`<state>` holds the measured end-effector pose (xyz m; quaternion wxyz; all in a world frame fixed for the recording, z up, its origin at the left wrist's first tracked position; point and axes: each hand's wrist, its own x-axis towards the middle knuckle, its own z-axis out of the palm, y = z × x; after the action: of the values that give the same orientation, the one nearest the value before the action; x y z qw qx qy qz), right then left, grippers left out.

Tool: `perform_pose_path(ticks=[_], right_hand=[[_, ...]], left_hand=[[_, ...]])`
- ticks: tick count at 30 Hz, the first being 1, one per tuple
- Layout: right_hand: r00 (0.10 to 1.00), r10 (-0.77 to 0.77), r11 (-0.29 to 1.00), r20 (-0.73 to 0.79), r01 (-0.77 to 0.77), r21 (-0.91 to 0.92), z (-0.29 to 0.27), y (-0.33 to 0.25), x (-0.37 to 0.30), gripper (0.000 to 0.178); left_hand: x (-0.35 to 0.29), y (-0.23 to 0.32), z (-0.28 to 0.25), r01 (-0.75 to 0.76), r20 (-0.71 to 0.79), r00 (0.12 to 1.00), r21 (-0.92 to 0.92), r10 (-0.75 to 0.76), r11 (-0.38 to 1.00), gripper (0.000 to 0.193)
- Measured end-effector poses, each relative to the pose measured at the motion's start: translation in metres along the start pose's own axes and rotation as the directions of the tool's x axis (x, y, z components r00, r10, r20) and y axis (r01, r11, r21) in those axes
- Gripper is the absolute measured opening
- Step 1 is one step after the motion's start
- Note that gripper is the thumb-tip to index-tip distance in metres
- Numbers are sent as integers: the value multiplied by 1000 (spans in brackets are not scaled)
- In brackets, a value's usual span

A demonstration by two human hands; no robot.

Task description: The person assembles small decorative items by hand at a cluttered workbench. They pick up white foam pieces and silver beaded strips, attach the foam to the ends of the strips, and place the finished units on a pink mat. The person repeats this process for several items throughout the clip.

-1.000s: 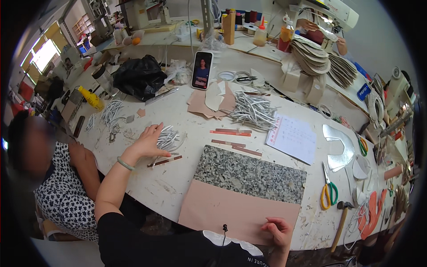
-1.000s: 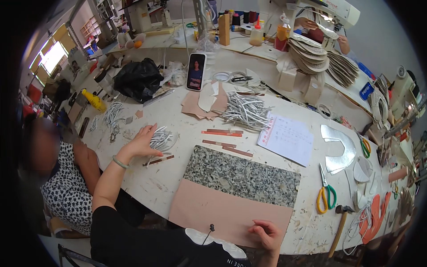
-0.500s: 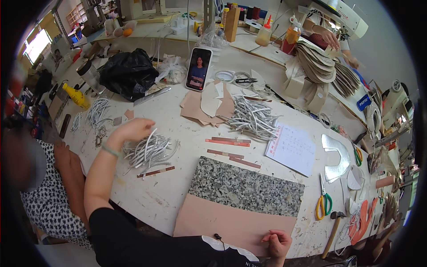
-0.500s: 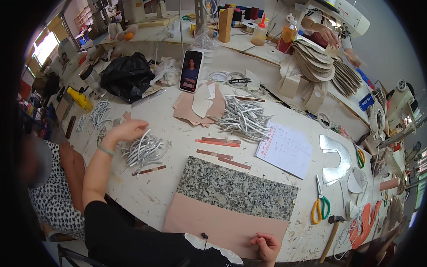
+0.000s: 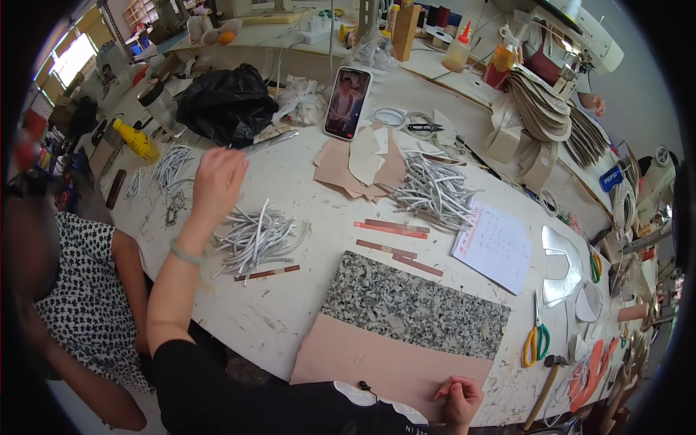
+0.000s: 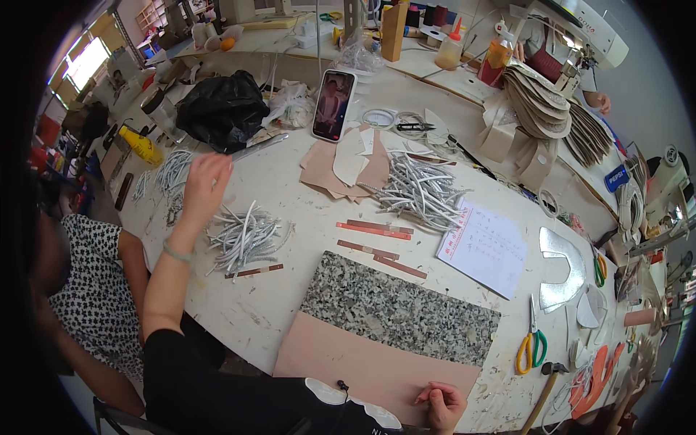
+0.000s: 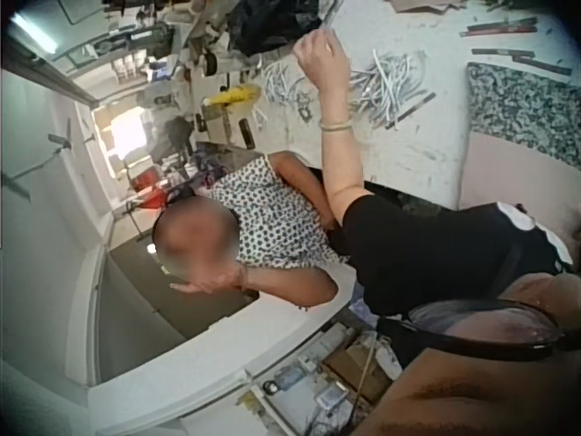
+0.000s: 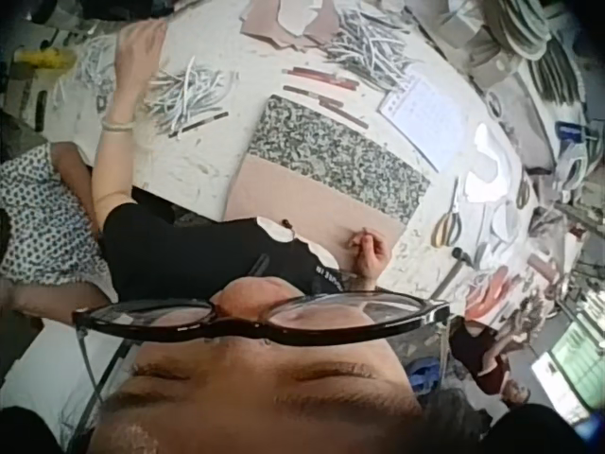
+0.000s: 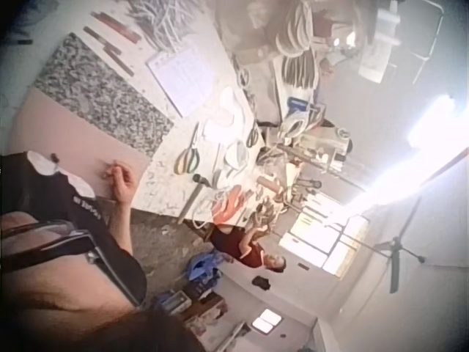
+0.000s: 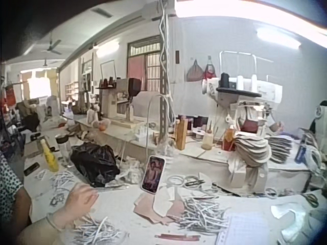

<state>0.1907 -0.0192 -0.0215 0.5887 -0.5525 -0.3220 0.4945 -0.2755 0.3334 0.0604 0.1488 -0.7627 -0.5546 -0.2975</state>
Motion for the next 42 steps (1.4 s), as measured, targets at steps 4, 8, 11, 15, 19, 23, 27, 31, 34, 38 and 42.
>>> perform_pose_path(ticks=[4,8,11,15,19,23,27,31,34,38,42], right_hand=[[1000,5,1000,28,-5,12,6,-8,3,25],[1000,0,1000,3,0,12,5,-6,1,26],[1000,-3,1000,-6,3,13,6,-8,1,26],[1000,10,999,9,-10,44,4,-7,0,26],[1000,21,997,23,-23,70,4,-10,3,25],[999,12,998,47,-16,68,5,-11,5,25],[998,38,989,40,-43,143,2,-8,1,22],[993,122,989,-3,-121,83,4,-15,-6,16],[913,356,933,197,-337,-125,1,-44,8,23],[952,47,890,303,98,-446,16,-80,55,33],[894,-291,736,341,437,-517,57,-100,95,38]], left_hand=[[50,-34,65,134,268,960,-173,-84,976,22],[73,-41,128,155,342,934,-141,-98,978,23],[77,-33,138,194,430,888,-29,-163,981,27],[71,-45,139,260,520,834,-73,-186,963,30],[53,-59,148,195,296,942,-85,-162,977,30],[57,-87,158,295,473,838,25,-272,955,36],[69,-70,143,428,558,741,36,-373,903,30],[67,-59,136,256,356,924,-298,-142,920,26],[59,-59,112,379,381,899,-434,-215,818,21],[41,95,50,140,414,881,-692,230,708,19],[13,251,2,-206,253,581,-874,774,441,23]])
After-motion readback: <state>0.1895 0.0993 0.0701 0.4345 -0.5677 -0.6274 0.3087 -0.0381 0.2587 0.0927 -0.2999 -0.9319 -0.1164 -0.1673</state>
